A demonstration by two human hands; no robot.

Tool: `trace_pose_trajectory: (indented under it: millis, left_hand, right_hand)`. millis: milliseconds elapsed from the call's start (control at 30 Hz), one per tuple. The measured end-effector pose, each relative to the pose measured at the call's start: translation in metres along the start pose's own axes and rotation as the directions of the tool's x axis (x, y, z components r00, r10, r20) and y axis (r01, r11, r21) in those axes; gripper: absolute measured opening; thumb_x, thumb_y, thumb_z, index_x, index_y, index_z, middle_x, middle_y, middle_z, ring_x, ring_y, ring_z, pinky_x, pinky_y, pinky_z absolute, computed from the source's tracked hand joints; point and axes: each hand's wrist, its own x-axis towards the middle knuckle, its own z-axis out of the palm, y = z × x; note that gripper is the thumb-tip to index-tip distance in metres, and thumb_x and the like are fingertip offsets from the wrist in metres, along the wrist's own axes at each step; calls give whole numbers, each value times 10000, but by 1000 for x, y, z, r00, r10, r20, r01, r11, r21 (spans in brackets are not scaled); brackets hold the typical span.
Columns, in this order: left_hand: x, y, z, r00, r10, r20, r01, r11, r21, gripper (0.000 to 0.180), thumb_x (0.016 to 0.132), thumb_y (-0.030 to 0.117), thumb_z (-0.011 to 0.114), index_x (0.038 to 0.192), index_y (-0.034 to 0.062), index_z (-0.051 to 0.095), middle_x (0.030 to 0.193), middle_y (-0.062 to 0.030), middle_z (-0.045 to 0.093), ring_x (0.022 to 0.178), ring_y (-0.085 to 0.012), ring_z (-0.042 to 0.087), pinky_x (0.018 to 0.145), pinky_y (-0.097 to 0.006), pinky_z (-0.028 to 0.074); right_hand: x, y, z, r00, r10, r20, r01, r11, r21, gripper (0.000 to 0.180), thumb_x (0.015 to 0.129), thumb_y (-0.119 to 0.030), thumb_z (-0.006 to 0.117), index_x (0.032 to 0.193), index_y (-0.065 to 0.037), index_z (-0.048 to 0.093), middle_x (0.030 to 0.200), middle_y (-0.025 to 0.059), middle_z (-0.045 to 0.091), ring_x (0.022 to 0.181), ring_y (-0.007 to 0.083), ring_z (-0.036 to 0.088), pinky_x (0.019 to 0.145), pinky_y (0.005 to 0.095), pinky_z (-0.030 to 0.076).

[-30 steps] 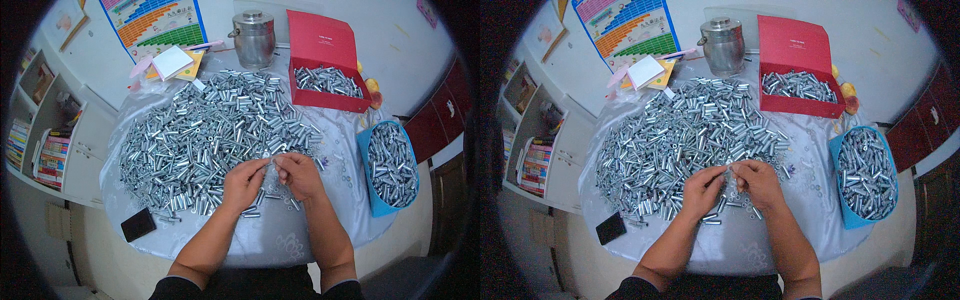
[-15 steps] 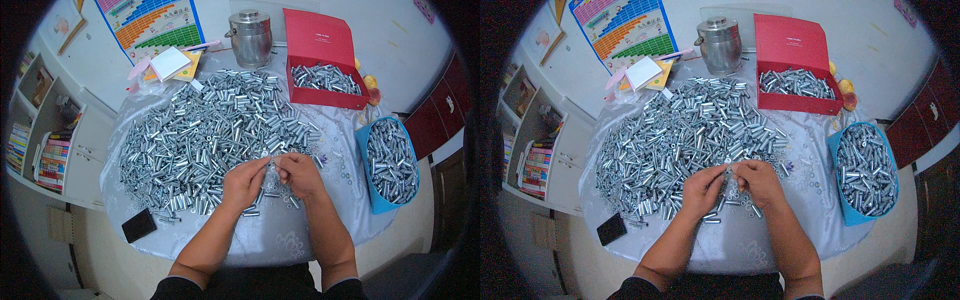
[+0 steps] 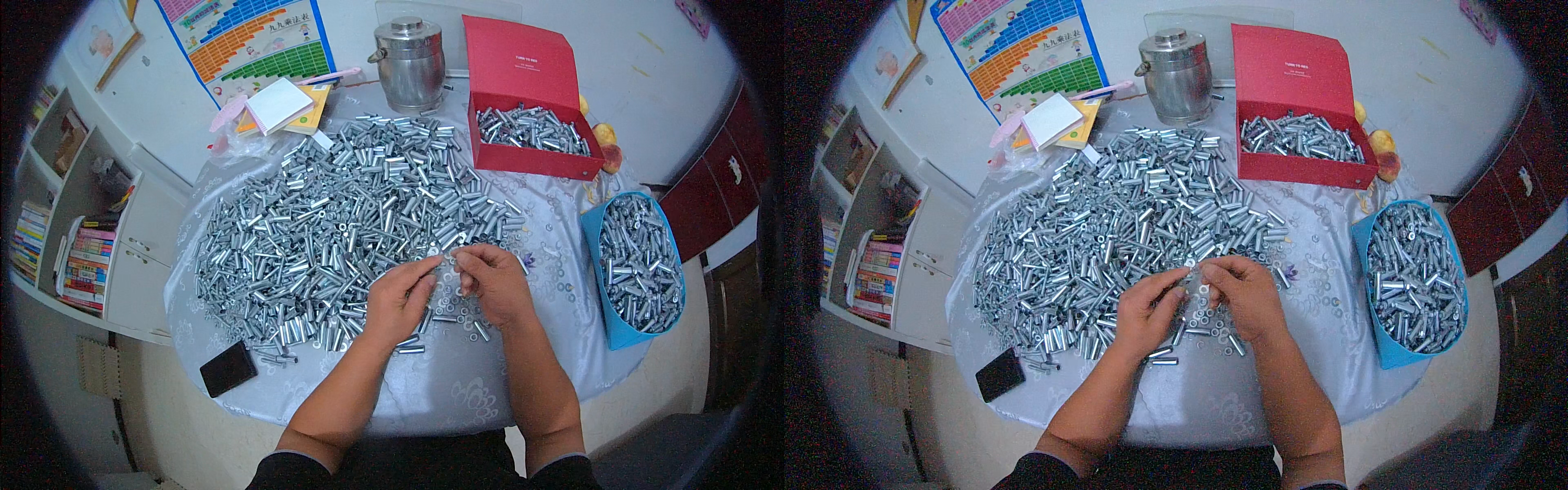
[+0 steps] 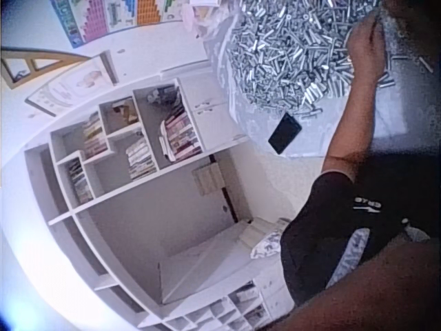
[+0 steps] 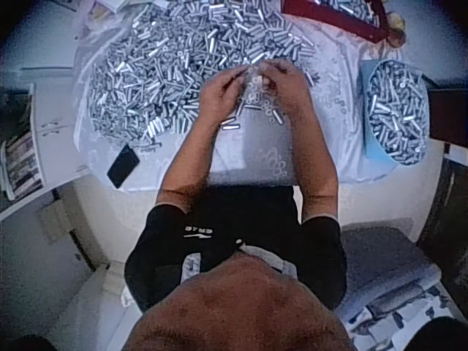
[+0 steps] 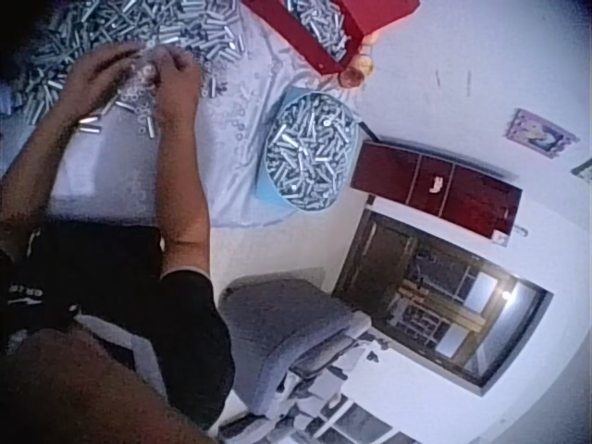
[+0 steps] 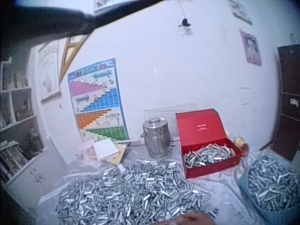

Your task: The person sits at a table covered with a large pile of metal fasteners. They repeatedly pick up a fastener and a washer, insert the washer into the fastener, and place the assembled unit into a blue container. The process is continuous and repetitive throughout the clip.

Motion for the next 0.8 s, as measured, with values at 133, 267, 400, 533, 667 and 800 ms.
trace_pose_trajectory:
  millis: [133,267,400,533,667,800]
  left_hand:
    - [0,0,0,1000,8,16,-8,1000,0,287,842,54,631,1126,70,667,1001,-141,692,893,-252,679,793,-315,513]
    - [-1,1,1,1000,16,2,-16,1000,12,294,836,60,640,1129,79,667,1004,-140,692,896,-263,679,791,-326,516]
    - [0,2,0,998,61,-1,-61,997,50,307,830,55,643,1136,79,663,1016,-149,690,903,-276,679,787,-331,521]
    - [0,2,1,997,76,3,-76,995,63,319,825,56,648,1143,76,658,1017,-154,691,898,-283,684,774,-332,527]
    - [0,3,1,991,132,-23,-129,987,96,303,825,32,646,1127,58,657,986,-164,688,835,-292,685,720,-337,539]
    - [-1,0,2,991,125,-47,-121,989,86,297,826,38,650,1122,56,657,973,-167,689,818,-288,686,707,-328,538]
  right_hand:
    - [-2,-3,6,990,-143,14,144,984,-108,129,882,-111,648,920,12,658,724,36,614,572,94,548,532,229,463]
    - [-3,0,6,980,-190,55,198,954,-224,106,881,-96,649,920,3,659,744,29,625,593,81,543,541,215,448]
    - [-4,0,7,979,-196,64,206,949,-237,95,879,-88,650,914,-1,662,750,26,627,599,75,538,547,210,445]
    - [-2,4,7,975,-216,59,224,943,-246,122,886,-129,654,901,-7,662,711,7,612,568,62,527,507,214,427]
    - [-2,5,8,974,-219,63,228,935,-271,133,888,-134,653,909,-3,659,717,8,614,571,61,525,510,215,431]
    - [0,11,8,972,-226,64,234,930,-283,155,886,-148,661,927,1,656,718,4,609,581,61,527,518,220,436]
